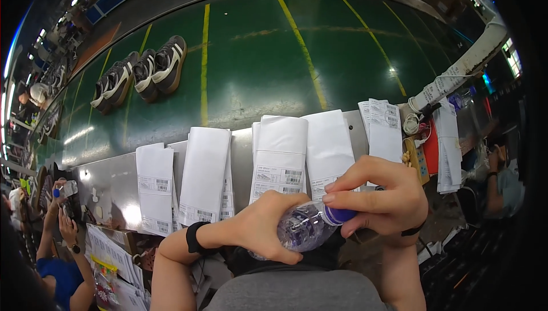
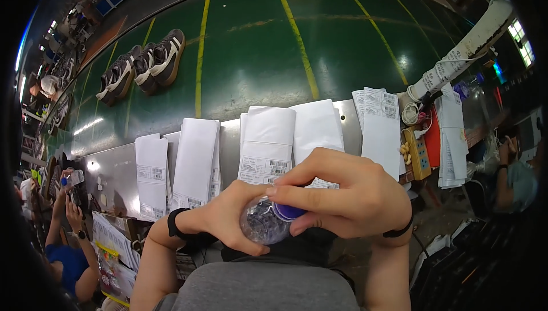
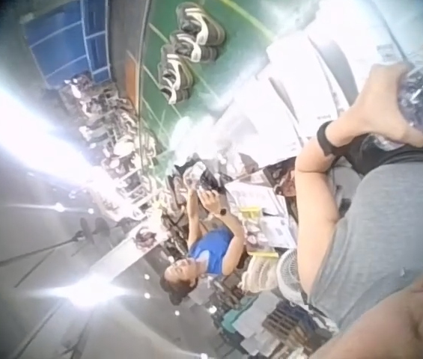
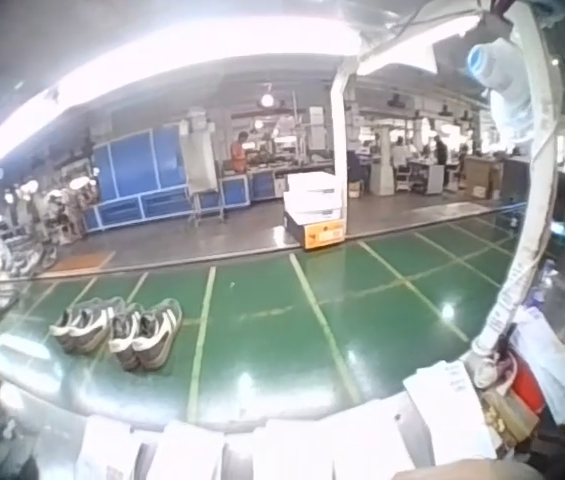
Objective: The recorder is checking shoe sizes and packing them onto a conveyor belt, then pauses to eat a snack and drink water before resuming quality control tasks.
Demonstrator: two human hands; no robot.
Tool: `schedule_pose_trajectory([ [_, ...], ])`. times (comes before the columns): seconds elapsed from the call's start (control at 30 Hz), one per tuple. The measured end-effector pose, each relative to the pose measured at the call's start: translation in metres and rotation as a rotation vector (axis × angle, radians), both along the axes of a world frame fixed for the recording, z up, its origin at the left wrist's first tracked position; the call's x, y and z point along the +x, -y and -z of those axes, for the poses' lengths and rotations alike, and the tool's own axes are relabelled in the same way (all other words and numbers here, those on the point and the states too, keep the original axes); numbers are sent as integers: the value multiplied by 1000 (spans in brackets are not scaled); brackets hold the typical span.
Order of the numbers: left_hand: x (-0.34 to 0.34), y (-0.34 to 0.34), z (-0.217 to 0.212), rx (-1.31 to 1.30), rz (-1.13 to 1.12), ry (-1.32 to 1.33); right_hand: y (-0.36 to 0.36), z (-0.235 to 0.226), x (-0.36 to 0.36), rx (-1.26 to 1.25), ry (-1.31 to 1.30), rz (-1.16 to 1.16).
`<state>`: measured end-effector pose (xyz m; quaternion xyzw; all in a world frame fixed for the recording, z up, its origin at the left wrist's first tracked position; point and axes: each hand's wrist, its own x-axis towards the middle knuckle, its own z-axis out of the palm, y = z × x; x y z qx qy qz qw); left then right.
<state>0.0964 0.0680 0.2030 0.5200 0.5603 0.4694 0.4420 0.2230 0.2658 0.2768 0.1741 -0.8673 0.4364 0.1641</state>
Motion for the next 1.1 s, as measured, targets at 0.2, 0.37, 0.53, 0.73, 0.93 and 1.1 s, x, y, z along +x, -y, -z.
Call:
schedule_pose_trajectory([
  [0.2, 6, 11, -17, -114, -119, -133, 19, 8, -11, 401, -124, 180],
  [0.37, 23, 21, 16, -70, -376, -482, 35, 39, -10, 478, -41, 359],
  [0.53, 4, 30, 12, -10, -242, -378, 33, 37, -8, 546, -301, 94],
  [0.73, -7, 41, 9, -36, 228, -151, 38, 34, -20, 690, -653, -438],
  [0.93, -9, 51, 20, -7, 274, -163, 61, 31, -44, 603, -982, -612],
  [1.1, 7, 66, 17, -166, -271, -435, 63, 33, -50, 625, -334, -137],
])
